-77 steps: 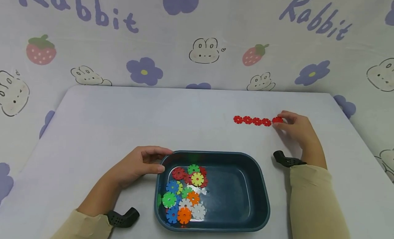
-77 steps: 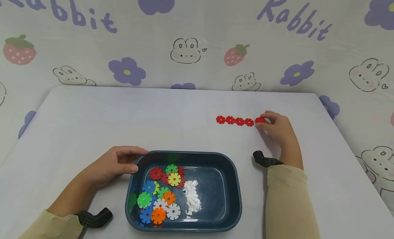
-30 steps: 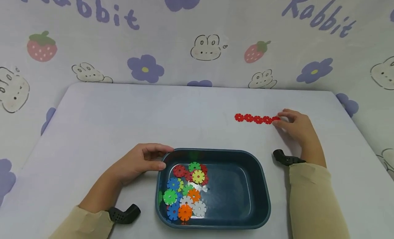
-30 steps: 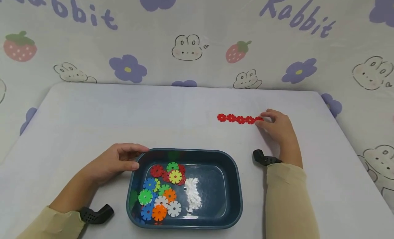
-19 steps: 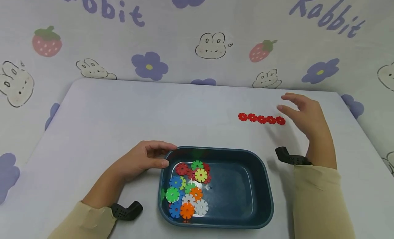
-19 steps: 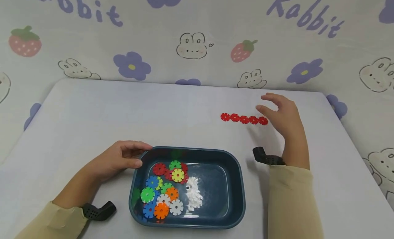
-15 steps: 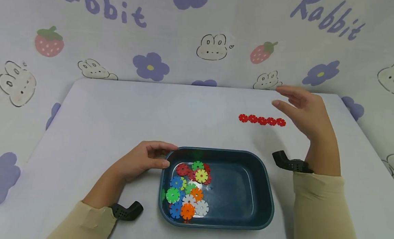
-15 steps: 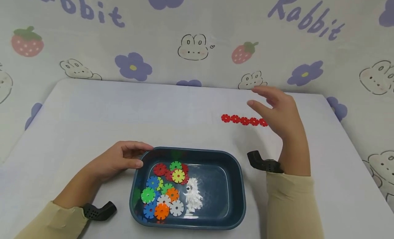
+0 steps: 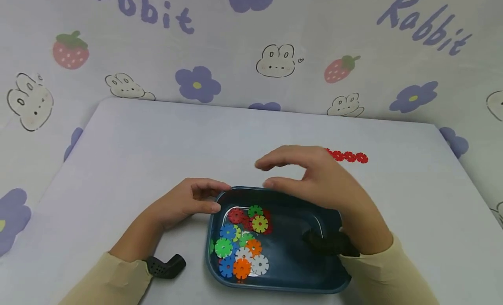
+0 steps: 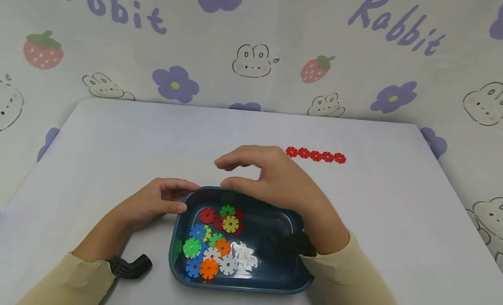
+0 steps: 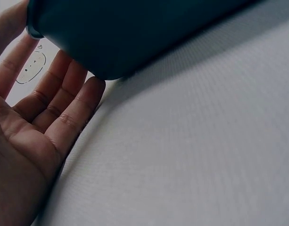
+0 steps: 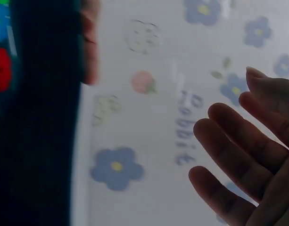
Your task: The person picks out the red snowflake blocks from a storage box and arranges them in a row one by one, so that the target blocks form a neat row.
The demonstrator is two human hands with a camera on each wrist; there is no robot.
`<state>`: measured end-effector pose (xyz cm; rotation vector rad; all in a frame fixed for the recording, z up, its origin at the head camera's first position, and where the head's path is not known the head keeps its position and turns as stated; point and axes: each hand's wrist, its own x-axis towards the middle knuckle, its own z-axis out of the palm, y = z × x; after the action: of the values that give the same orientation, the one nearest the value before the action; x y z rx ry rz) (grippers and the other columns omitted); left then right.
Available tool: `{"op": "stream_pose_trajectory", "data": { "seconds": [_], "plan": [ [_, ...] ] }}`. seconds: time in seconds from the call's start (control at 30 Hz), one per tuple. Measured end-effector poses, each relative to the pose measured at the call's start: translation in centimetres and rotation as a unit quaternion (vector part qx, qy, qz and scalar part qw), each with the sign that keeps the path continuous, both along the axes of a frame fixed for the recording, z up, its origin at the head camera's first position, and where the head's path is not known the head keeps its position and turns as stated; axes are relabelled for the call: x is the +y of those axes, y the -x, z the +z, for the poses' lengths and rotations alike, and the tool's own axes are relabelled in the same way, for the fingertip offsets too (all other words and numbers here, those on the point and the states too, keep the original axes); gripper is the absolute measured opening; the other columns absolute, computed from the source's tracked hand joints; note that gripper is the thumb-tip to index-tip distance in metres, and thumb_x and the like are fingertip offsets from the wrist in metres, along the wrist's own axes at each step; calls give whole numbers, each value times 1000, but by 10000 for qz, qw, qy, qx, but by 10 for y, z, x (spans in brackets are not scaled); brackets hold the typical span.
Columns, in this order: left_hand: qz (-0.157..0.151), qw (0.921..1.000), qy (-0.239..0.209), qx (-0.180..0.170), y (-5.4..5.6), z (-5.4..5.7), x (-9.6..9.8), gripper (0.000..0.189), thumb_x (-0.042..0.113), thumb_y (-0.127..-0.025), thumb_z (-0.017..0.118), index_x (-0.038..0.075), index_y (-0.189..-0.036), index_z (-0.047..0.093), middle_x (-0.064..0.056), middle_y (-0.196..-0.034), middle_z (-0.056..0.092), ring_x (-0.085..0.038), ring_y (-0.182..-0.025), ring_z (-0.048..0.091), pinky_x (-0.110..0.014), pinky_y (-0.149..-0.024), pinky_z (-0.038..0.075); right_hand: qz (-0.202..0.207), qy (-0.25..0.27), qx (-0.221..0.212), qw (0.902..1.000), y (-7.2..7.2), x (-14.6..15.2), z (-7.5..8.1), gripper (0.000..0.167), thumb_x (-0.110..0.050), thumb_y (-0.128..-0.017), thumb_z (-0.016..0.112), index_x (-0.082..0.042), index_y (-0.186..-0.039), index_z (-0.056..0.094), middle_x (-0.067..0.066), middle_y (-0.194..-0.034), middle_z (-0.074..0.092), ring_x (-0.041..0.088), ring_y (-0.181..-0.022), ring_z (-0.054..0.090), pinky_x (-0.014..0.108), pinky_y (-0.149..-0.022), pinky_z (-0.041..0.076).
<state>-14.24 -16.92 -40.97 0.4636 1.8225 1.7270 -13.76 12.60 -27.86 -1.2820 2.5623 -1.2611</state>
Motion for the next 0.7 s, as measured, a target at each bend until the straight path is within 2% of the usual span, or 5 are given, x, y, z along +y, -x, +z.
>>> {"op": "stream_pose_trajectory", "data": {
  "seconds": [0.13, 0.23, 0.33, 0.47, 0.7],
  "plan": [
    [-72, 9999, -82, 51, 1, 0, 1, 45, 14, -86, 74, 10, -130, 63, -8, -130, 64, -26, -119, 60, -32, -96, 52, 467, -582, -824, 9938, 4, -22, -17, 34, -18, -85, 77, -12, -117, 71, 0, -112, 72, 11, -104, 66, 34, -89, 57],
    [-103, 9999, -78, 103, 2, -1, 0, 46, 17, -86, 75, 10, -131, 63, -8, -129, 64, -25, -118, 60, -31, -95, 52, 704, -1134, -1267, 9829, 6, -33, -32, 34, -21, -86, 76, -11, -118, 71, 2, -112, 72, 12, -100, 67, 32, -86, 57],
    [-107, 9999, -29, 107, 2, -1, 1, 47, 19, -86, 75, 12, -130, 63, -7, -129, 64, -25, -118, 59, -31, -95, 52, 847, -1678, -1501, 9706, 7, -40, -45, 33, -21, -87, 76, -10, -118, 71, 2, -112, 71, 11, -96, 68, 27, -84, 57],
    [-87, 9999, -49, 84, 2, 0, 0, 47, 19, -86, 75, 11, -130, 63, -7, -130, 63, -25, -118, 58, -32, -94, 52, 865, -2352, -1473, 9568, 4, -50, -58, 34, -18, -86, 76, -12, -119, 70, 1, -114, 69, 11, -94, 65, 26, -84, 56],
    [-38, 9999, -142, -8, 1, -2, -2, 48, 18, -85, 76, 11, -130, 63, -8, -128, 64, -26, -116, 59, -31, -94, 52, 641, -3346, -922, 9357, -4, -62, -70, 35, -18, -86, 76, -16, -121, 70, -1, -122, 66, 14, -104, 62, 32, -93, 54]
  ]
}}
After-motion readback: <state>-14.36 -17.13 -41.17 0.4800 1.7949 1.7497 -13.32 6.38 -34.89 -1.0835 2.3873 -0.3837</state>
